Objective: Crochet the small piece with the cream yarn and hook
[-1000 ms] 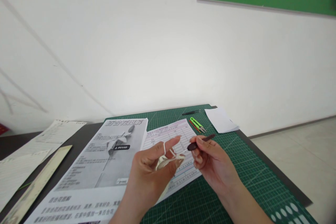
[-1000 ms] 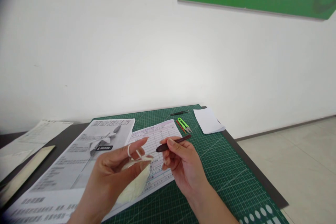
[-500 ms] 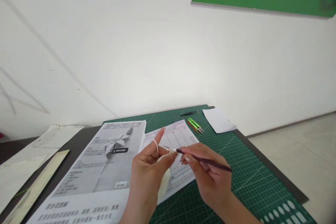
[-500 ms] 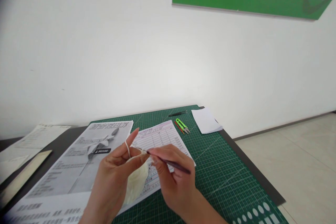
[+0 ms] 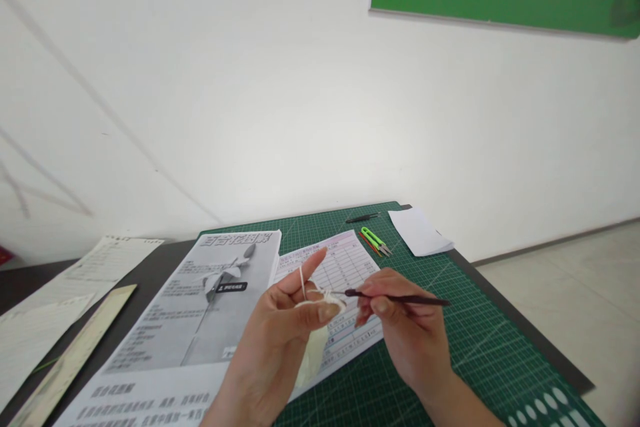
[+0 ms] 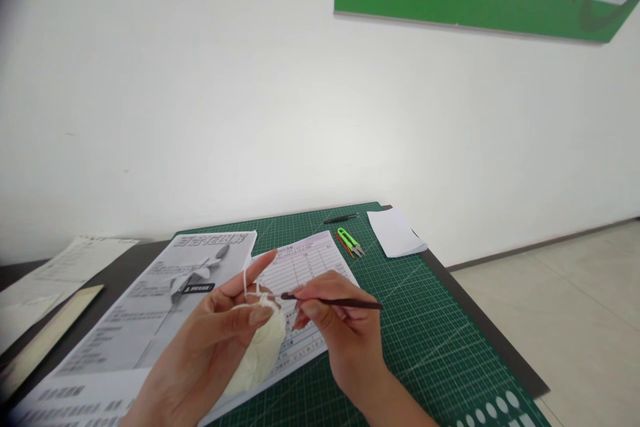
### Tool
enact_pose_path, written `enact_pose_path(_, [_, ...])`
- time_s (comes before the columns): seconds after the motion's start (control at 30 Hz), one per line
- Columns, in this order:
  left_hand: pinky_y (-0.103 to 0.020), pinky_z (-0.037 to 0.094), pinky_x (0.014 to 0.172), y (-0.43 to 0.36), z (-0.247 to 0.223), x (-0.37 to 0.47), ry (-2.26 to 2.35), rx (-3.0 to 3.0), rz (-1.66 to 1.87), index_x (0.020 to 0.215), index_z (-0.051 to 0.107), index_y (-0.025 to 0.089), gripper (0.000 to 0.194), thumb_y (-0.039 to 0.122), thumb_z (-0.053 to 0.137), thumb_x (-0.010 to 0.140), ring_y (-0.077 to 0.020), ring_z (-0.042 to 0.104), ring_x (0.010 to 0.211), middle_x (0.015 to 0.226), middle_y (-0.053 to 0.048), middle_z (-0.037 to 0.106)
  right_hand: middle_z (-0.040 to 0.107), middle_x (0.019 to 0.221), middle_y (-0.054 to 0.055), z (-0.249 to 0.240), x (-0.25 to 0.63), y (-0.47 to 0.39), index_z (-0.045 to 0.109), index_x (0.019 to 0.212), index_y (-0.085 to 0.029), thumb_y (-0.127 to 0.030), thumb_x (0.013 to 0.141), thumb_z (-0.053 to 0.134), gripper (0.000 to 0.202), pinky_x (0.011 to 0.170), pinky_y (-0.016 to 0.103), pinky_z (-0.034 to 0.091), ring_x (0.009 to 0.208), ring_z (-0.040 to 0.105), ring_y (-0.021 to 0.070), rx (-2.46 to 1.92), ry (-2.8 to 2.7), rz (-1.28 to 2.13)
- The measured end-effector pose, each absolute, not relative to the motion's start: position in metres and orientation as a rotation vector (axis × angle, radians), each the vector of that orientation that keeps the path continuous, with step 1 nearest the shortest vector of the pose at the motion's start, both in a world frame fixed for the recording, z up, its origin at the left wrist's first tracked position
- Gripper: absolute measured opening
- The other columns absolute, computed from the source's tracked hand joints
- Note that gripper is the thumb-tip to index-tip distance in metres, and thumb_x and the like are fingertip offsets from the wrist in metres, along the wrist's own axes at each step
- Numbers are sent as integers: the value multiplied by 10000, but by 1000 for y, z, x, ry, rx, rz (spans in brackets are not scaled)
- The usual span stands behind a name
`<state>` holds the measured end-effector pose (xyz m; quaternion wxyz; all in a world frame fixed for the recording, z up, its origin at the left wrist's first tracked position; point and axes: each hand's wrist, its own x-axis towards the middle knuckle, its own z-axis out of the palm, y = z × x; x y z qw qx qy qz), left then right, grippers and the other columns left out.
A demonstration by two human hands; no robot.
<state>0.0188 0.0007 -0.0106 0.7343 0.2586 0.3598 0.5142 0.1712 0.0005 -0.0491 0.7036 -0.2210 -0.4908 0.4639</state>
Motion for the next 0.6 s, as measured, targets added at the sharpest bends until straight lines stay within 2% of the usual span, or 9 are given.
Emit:
enact_pose_path(0.37, [-236,383,591,0,-8,13,808,626,1104,1083,729,224,585,90,838,524,-98,515,559,581,46,579,636,636,8,-43,178,3,763,802,-222,-252,781,726,52,470,226,511,519,589,117,-483,-954,1185])
enact_pose_path(0.6, [-230,380,576,-1,-5,10,754,675,1077,1034,756,229,530,70,807,531,-97,526,546,570,35,614,626,647,4,-40,179,4,764,777,-210,-256,771,738,53,470,205,520,521,589,103,-451,-945,1224])
